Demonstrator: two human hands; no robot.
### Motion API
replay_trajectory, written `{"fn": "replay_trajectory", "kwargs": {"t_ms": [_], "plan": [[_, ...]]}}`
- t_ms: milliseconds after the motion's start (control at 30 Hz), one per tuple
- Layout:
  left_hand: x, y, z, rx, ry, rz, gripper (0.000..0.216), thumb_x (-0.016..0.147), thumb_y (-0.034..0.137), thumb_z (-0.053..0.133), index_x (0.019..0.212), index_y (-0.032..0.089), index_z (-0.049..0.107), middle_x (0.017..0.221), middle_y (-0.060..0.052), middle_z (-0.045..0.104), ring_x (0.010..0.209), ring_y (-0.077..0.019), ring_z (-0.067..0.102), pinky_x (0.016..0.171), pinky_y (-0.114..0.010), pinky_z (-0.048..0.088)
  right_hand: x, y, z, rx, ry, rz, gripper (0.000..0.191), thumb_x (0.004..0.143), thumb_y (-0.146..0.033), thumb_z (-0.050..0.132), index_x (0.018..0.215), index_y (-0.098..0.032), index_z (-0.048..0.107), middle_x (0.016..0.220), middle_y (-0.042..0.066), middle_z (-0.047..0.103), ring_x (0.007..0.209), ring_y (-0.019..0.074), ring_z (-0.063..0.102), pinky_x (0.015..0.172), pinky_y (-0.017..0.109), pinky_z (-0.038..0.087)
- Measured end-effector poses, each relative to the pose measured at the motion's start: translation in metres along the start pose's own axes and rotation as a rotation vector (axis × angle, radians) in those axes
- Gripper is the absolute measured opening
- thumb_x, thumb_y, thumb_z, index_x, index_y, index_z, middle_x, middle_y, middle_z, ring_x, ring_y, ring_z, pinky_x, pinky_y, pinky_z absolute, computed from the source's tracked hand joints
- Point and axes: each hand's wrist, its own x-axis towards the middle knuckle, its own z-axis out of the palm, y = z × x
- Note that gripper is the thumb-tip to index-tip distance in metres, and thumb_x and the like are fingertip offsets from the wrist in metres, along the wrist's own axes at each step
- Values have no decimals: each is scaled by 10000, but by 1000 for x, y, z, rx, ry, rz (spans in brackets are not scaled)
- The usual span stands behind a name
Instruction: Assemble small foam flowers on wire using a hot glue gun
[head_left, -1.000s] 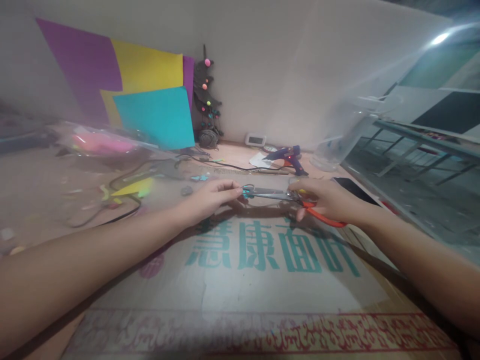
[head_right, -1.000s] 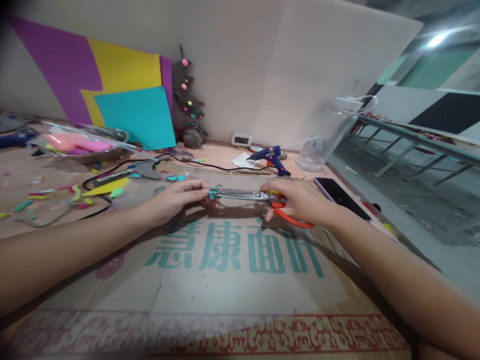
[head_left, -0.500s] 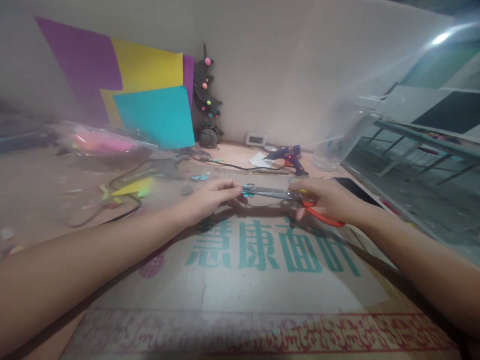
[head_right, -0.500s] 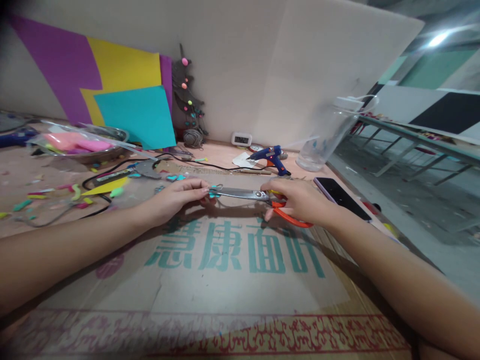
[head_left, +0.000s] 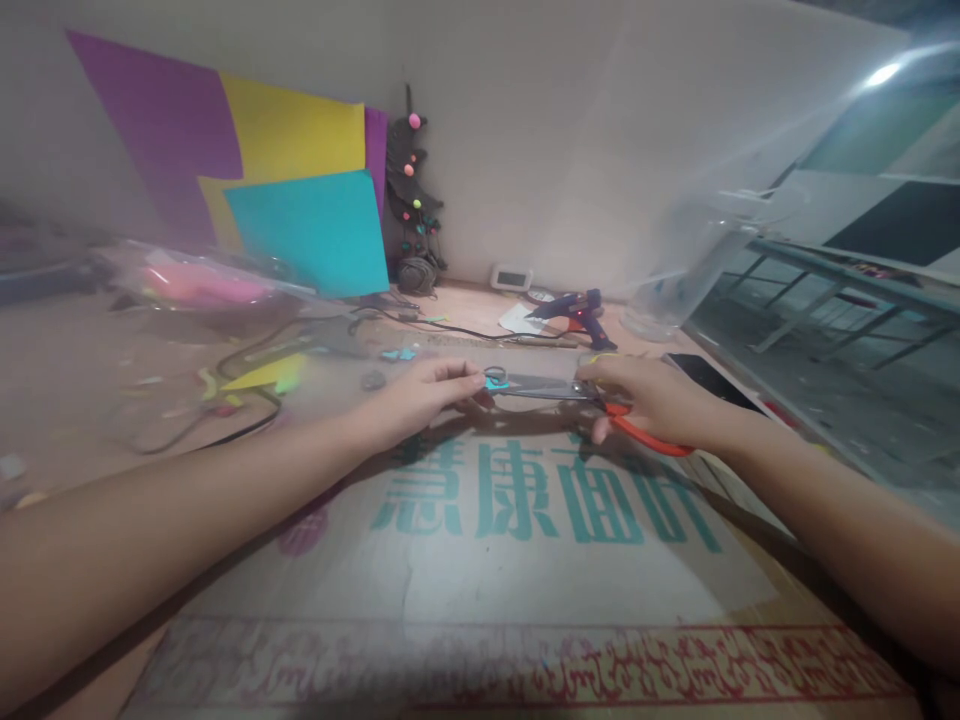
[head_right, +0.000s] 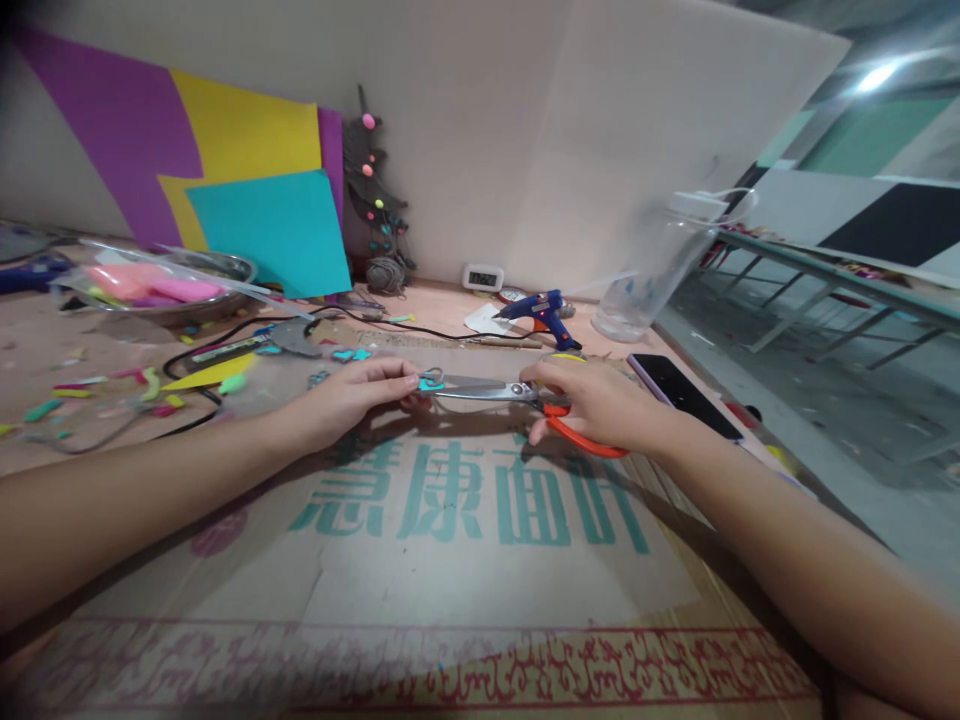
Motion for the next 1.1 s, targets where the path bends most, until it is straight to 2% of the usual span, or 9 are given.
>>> {"fn": "replay_trajectory", "kwargs": {"t_ms": [233, 567, 733, 900, 1000, 1100], "plan": [[0, -3, -1, -5, 9, 9, 252, 821, 414, 660, 806, 163, 657, 850, -48, 721, 810, -181, 659, 794, -313, 464, 2, -5, -3, 35, -11, -2, 449, 705, -536, 759, 1038, -258, 645, 967, 32, 718, 842, 229, 654, 671, 283, 438], [-1, 1, 0, -2, 0, 0, 241, 825, 394, 654, 813, 153, 647, 848, -56, 722, 789, -183, 665, 791, -315, 470, 0, -2, 1, 50, -4, 24, 391, 688, -453, 774, 1021, -272, 678, 904, 16, 732, 809, 221, 649, 662, 278, 422], [-2, 3, 1, 5, -11, -3, 219, 843, 367, 637, 817, 150, 648, 856, -60, 720, 795, -181, 669, 795, -312, 466, 1, -3, -1, 77, -38, 29, 331, 735, -387, 744, 1039, -279, 665, 848, -5, 732, 804, 209, 643, 676, 276, 428], [-1, 4, 1, 65, -2, 18, 239, 853, 385, 629, 809, 151, 656, 838, -57, 716, 803, -172, 652, 791, -295, 462, 1, -3, -1, 114, -28, 55, 411, 731, -386, 726, 1111, -261, 629, 977, 32, 715, 849, 232, 646, 705, 308, 462], [-1, 3, 2, 68, -2, 18, 246, 855, 389, 631, 814, 148, 651, 834, -58, 711, 801, -178, 664, 782, -295, 475, 0, -2, -1, 170, -19, 105, 419, 746, -388, 700, 1135, -256, 618, 924, 32, 709, 815, 241, 652, 692, 325, 482], [-2, 1, 3, 67, 39, 37, 253, 871, 408, 613, 820, 161, 616, 813, -47, 700, 784, -190, 683, 762, -305, 493, 2, -1, -1, 170, 85, 181, 455, 742, -442, 701, 1152, -257, 629, 875, 31, 710, 770, 252, 662, 658, 336, 491]]}}
